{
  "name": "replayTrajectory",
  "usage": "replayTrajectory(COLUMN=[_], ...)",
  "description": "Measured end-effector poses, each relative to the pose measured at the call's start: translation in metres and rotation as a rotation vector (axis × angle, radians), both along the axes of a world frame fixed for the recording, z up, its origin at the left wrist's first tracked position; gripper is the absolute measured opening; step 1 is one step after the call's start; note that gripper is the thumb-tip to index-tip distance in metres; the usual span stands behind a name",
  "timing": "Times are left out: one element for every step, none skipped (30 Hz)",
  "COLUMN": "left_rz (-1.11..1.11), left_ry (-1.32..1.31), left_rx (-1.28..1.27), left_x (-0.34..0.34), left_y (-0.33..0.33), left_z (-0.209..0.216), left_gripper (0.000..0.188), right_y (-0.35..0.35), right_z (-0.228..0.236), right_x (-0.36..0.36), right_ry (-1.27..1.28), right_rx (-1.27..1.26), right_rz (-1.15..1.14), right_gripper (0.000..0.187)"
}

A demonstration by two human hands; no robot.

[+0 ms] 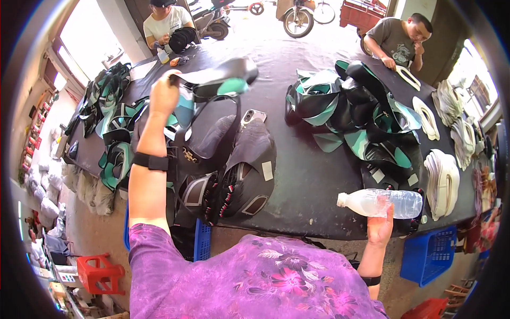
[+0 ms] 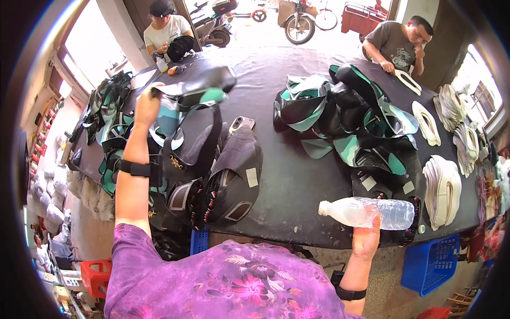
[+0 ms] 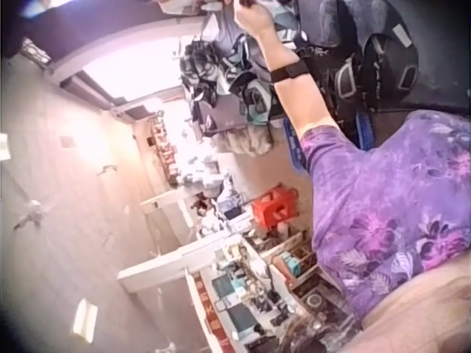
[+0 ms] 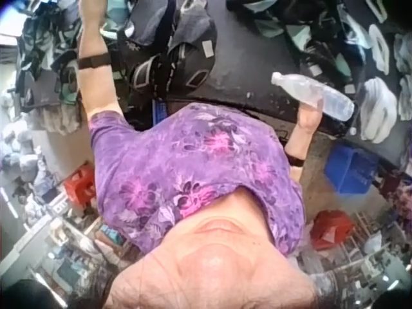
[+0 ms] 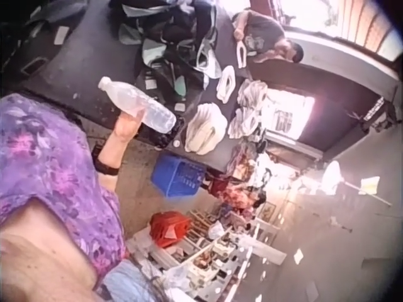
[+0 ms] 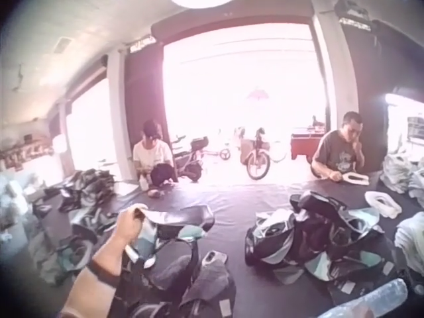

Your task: The recorder is applying a liquid adhesive from a plastic bottle to the edges of various shoe upper components and sorting them.

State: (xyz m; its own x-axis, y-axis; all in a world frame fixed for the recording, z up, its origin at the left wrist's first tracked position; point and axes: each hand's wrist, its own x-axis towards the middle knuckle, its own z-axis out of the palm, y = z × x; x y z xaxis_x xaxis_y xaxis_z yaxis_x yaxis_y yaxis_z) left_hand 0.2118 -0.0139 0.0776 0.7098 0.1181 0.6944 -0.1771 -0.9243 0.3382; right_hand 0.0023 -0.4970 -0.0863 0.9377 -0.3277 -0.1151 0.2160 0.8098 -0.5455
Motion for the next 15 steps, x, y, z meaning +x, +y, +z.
replayTrajectory(left_rz=[0.019, 0.039, -0.098, -0.211, -0.253, -0.284, -0.331, -0.366, -0.341, -0.316, -0.253, -0.054, 0.077, 0.204, 0.129], left_ry=[0.056, 0.111, 0.146, 0.164, 0.172, 0.171, 0.241, 0.167, 0.175, 0.184, 0.136, 0.088, 0.104, 0.119, 0.119], left_rx=[-0.092, -0.185, -0.418, -0.714, -0.832, -0.946, -1.014, -1.058, -1.093, -1.128, -0.908, -0.564, -0.302, -0.039, 0.017], left_x=[-0.003, -0.007, -0.008, -0.011, -0.015, -0.022, -0.027, -0.028, -0.035, -0.042, -0.038, -0.04, -0.042, -0.046, -0.051], left_y=[0.009, 0.022, 0.039, 0.036, 0.037, 0.044, 0.063, 0.077, 0.08, 0.084, 0.103, 0.102, 0.095, 0.088, 0.085], left_z=[0.006, 0.01, 0.005, 0.006, 0.005, 0.008, 0.008, 0.003, 0.006, 0.01, 0.003, 0.007, 0.014, 0.023, 0.033], left_gripper=[0.015, 0.016, 0.016, 0.016, 0.017, 0.018, 0.022, 0.022, 0.021, 0.021, 0.02, 0.02, 0.018, 0.018, 0.019], right_y=[0.0, 0.002, 0.005, 0.006, 0.005, 0.004, 0.004, 0.005, 0.005, 0.005, 0.005, 0.004, 0.004, 0.003, 0.004], right_z=[-0.002, -0.002, -0.001, -0.001, -0.002, -0.003, -0.003, -0.002, 0.002, 0.003, 0.003, 0.003, 0.002, 0.001, -0.001], right_x=[0.0, 0.001, 0.002, 0.003, 0.002, 0.003, 0.003, 0.004, 0.005, 0.005, 0.006, 0.007, 0.008, 0.008, 0.009], right_ry=[-0.008, -0.006, -0.01, -0.011, -0.006, -0.002, 0.003, 0.004, 0.0, -0.003, 0.0, -0.002, -0.005, 0.0, 0.016], right_rx=[0.0, 0.004, 0.006, 0.004, 0.004, 0.011, 0.015, 0.017, 0.003, -0.01, -0.011, -0.018, -0.025, -0.028, -0.024], right_rz=[0.003, 0.008, 0.014, 0.006, -0.004, 0.004, 0.017, 0.024, 0.019, 0.015, 0.022, 0.022, 0.015, 0.014, 0.016], right_gripper=[0.045, 0.045, 0.045, 0.045, 0.045, 0.045, 0.045, 0.045, 0.045, 0.045, 0.045, 0.044, 0.044, 0.044, 0.044])
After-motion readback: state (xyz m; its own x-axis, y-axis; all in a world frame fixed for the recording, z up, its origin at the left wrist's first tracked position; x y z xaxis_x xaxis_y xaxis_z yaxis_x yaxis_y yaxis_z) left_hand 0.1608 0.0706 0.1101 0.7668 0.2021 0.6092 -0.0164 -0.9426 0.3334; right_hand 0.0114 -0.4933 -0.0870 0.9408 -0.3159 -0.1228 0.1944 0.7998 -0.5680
